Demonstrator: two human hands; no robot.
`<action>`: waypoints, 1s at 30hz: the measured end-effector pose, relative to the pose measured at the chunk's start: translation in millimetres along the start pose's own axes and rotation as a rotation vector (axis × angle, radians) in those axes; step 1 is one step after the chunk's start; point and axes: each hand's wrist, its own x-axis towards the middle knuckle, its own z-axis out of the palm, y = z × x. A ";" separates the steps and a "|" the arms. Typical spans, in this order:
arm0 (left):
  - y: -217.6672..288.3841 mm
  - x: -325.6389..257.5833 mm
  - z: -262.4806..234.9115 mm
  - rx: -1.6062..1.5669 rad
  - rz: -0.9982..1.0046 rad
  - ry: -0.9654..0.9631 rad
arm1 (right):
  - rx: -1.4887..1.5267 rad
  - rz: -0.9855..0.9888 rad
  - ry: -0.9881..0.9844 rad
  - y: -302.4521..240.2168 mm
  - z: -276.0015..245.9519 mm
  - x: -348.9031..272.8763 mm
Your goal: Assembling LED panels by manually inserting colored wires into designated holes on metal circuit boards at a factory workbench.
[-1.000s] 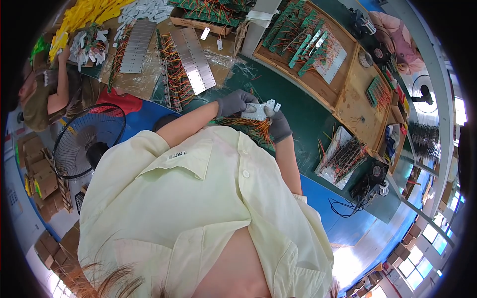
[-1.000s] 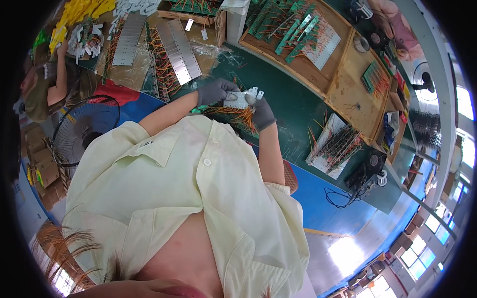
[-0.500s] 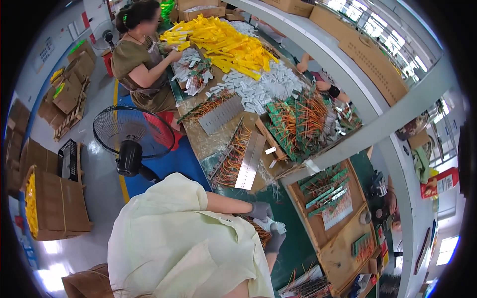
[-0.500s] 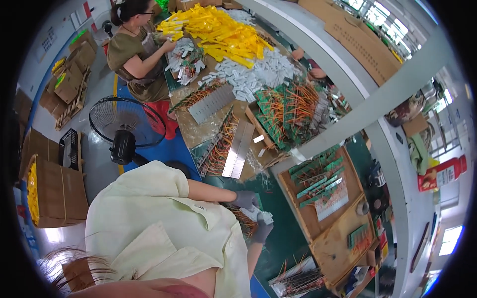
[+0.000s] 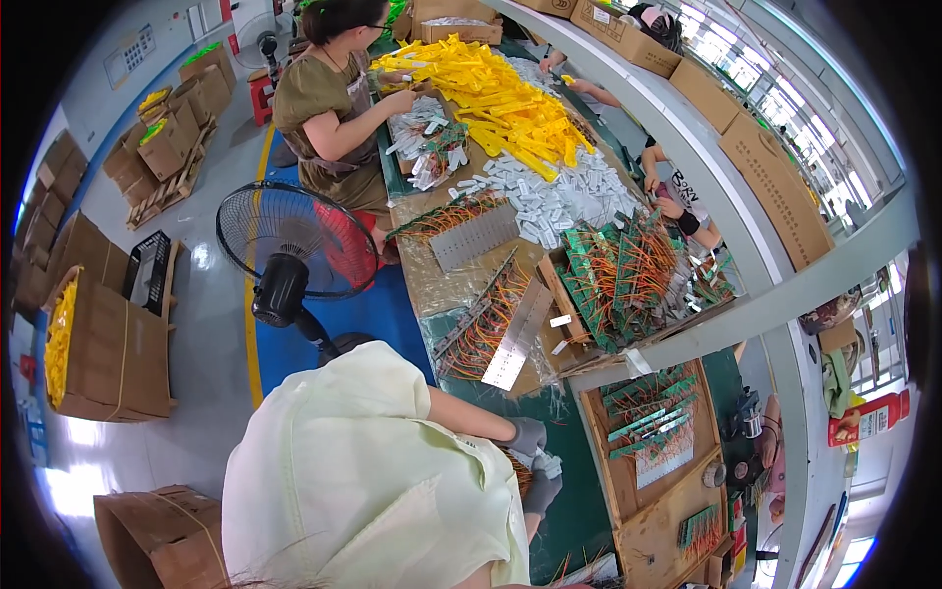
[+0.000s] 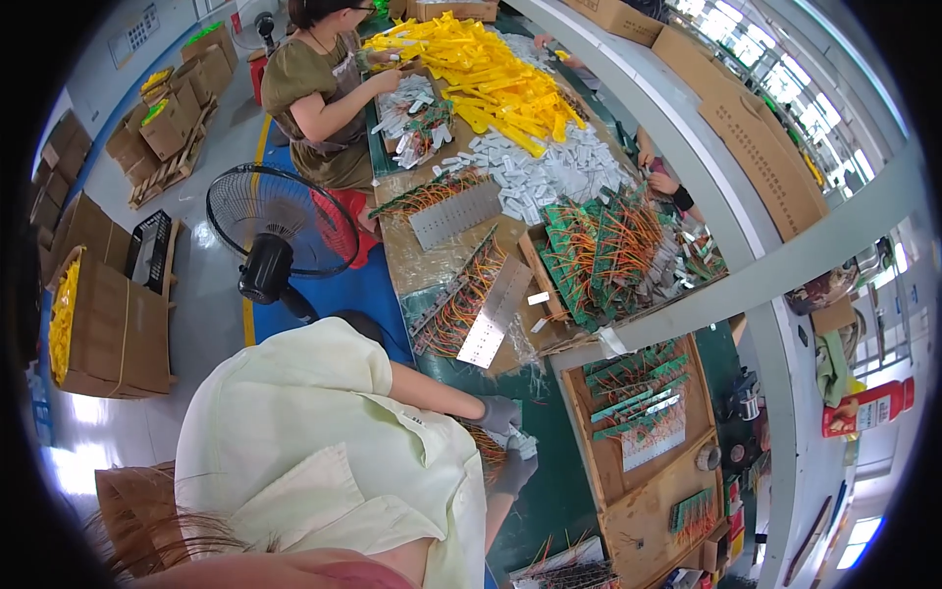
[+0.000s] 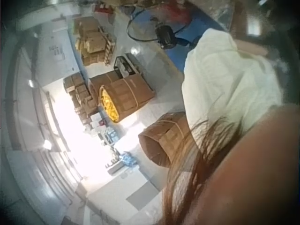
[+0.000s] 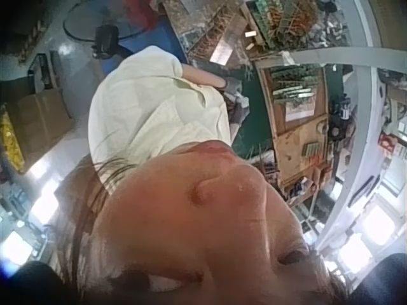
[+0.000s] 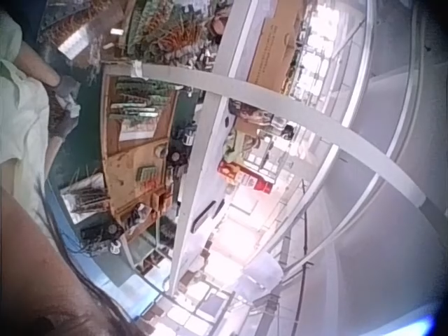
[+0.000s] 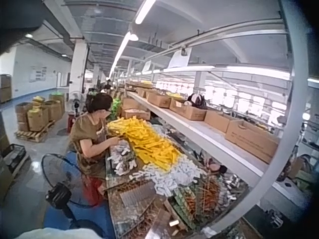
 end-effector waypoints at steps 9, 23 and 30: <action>4.5 -12.1 -17.6 -0.007 -0.066 -0.081 | -0.211 -0.054 0.167 13.2 -3.4 0.3; -20.9 -4.6 3.5 -0.633 -0.178 -0.255 | 0.179 0.120 -0.236 54.4 -50.7 29.6; 27.5 -14.1 -7.7 0.123 -0.114 0.015 | -1.252 -0.221 0.369 -0.7 29.1 -19.0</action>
